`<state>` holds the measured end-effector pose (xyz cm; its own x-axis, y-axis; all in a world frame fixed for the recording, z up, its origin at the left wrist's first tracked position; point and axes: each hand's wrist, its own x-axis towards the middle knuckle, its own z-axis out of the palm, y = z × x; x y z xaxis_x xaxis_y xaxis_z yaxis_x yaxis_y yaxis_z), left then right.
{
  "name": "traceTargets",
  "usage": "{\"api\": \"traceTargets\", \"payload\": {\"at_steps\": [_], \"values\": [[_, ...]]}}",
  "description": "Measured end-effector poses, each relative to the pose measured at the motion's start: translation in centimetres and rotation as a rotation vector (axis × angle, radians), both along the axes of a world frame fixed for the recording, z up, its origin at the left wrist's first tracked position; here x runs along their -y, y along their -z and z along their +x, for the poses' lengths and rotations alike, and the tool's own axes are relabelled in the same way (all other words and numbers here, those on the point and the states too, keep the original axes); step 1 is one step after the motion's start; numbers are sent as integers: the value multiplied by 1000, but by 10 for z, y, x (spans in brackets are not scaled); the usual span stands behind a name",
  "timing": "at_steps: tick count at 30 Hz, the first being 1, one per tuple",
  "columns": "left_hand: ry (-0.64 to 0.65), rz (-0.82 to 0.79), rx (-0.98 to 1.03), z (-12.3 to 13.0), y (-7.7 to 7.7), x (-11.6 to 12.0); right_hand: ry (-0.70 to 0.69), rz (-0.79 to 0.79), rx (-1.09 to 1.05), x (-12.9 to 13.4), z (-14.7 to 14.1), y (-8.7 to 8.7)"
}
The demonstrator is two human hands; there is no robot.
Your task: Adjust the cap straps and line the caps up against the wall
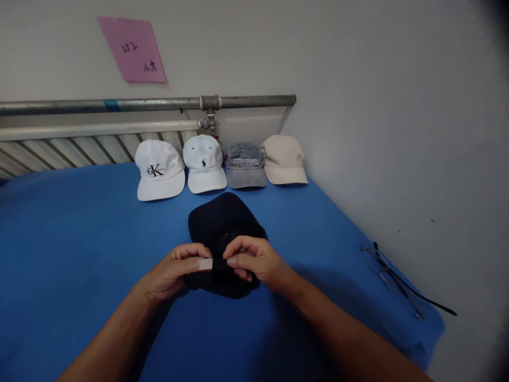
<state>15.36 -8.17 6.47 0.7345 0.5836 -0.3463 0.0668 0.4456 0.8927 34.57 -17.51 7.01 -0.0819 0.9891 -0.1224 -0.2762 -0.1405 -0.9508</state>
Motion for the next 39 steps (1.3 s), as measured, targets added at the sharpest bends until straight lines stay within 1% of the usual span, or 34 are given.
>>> {"api": "traceTargets", "payload": {"at_steps": [3, 10, 17, 22, 31, 35, 39], "values": [[-11, -6, -6, 0, -1, 1, -14, 6, -7, 0, 1, 1], [12, -20, -10, 2, -1, 2, -23, 11, -7, -1, 1, 7], [13, -18, 16, 1, 3, 1, 9, 6, -16, -1, -1, 5], [26, -34, 32, 0, 2, 1, 32, -2, -10, -1, -1, 4], [36, -37, 43, 1, 2, 2, 1, 6, -4, 0, 0, 1], [32, -46, 49, 2, 3, 1, -31, 15, -20, -1, 1, 4], [41, -60, 51, 3, 5, 1, -30, 16, -35, -2, 0, 7]]}}
